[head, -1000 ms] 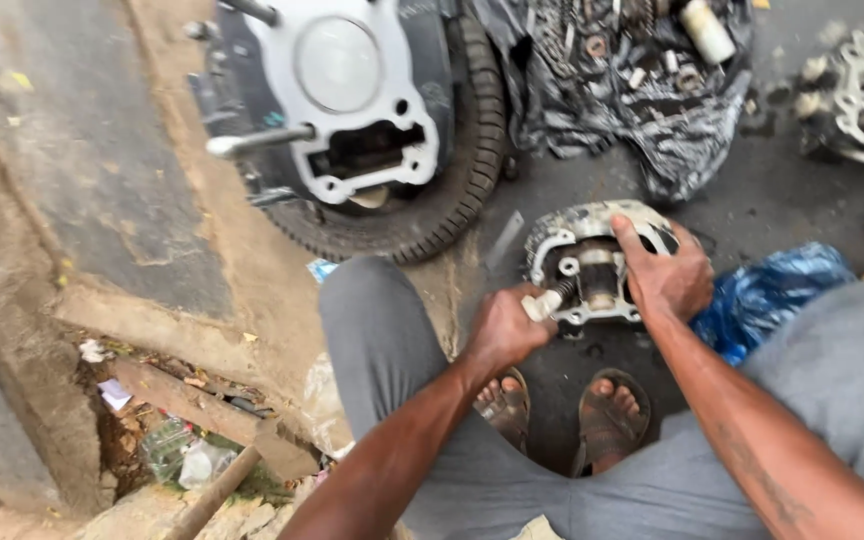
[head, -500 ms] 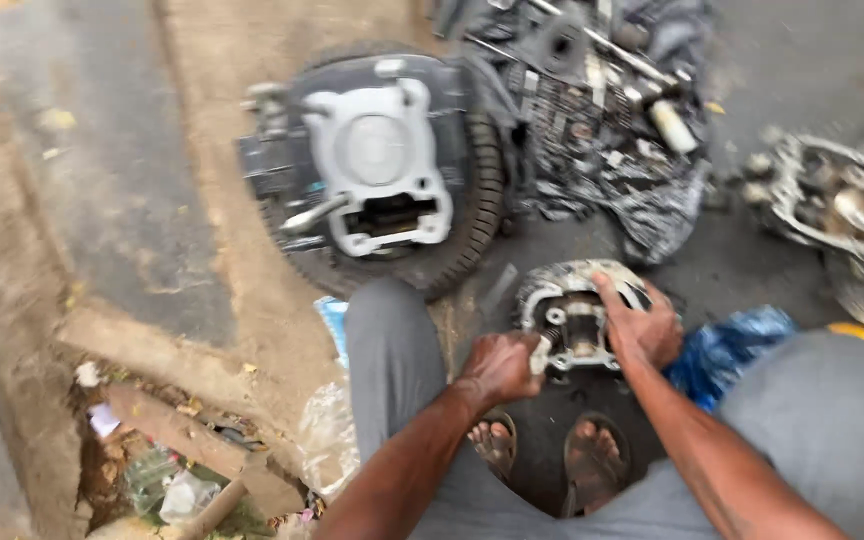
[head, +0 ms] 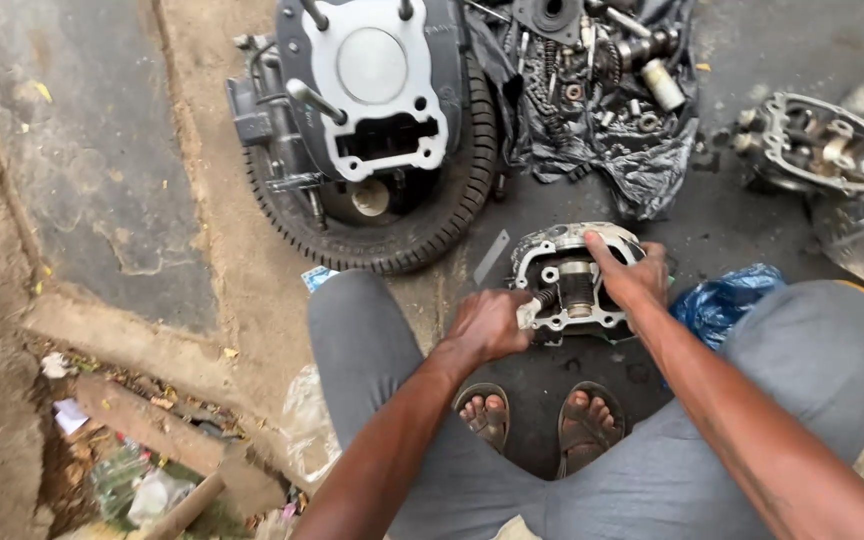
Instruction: The person sits on the ground beside a motorcycle and reassembles its engine cylinder assembly. They wipe the piston with a cloth, fit the piston into the cylinder, place valve springs and small hardware into the cylinder head, and press components into position by hand.
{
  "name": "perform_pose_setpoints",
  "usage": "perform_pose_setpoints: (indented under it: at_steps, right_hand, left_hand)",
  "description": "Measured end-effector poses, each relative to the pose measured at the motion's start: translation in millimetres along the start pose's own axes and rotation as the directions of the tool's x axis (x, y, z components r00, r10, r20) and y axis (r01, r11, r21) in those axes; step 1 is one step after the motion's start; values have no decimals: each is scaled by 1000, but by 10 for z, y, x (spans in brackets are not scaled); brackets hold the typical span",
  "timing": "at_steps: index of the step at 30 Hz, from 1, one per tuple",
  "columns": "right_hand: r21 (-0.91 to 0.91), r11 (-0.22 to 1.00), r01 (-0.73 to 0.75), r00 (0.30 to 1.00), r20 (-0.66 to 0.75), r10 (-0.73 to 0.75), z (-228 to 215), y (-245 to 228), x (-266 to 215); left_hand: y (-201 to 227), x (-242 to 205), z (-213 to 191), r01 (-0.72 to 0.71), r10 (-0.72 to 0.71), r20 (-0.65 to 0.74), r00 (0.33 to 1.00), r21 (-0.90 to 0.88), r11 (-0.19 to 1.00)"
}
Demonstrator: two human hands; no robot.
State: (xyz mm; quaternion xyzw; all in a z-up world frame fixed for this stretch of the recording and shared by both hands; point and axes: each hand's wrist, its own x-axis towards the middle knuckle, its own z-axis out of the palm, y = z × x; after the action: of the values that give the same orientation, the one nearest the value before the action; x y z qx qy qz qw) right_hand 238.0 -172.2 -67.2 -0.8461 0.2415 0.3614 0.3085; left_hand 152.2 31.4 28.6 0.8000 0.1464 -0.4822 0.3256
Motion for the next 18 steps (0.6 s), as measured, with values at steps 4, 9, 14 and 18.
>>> perform_pose_setpoints:
  at_steps: [4,9,14,18]
  right_hand:
    - [-49,997,-67,997,-30,66,-61,-249,-187]
    - [-10,1000,-16,1000,16,16,-56,-125,-66]
    - [-33,992,-121,992,32,122,-28,-152,-25]
    - [-37,996,-82,997,-7,82,4,-146,-60]
  left_hand:
    - [-249,199,321,-265,261,-251,932,20,964]
    - [-107,112,208,-183,181,-203,962,5,983]
    - [-36,77,152,-108,106,-113,988,-13,994]
    - [4,88,160,-24,23,-65,998,-27,999]
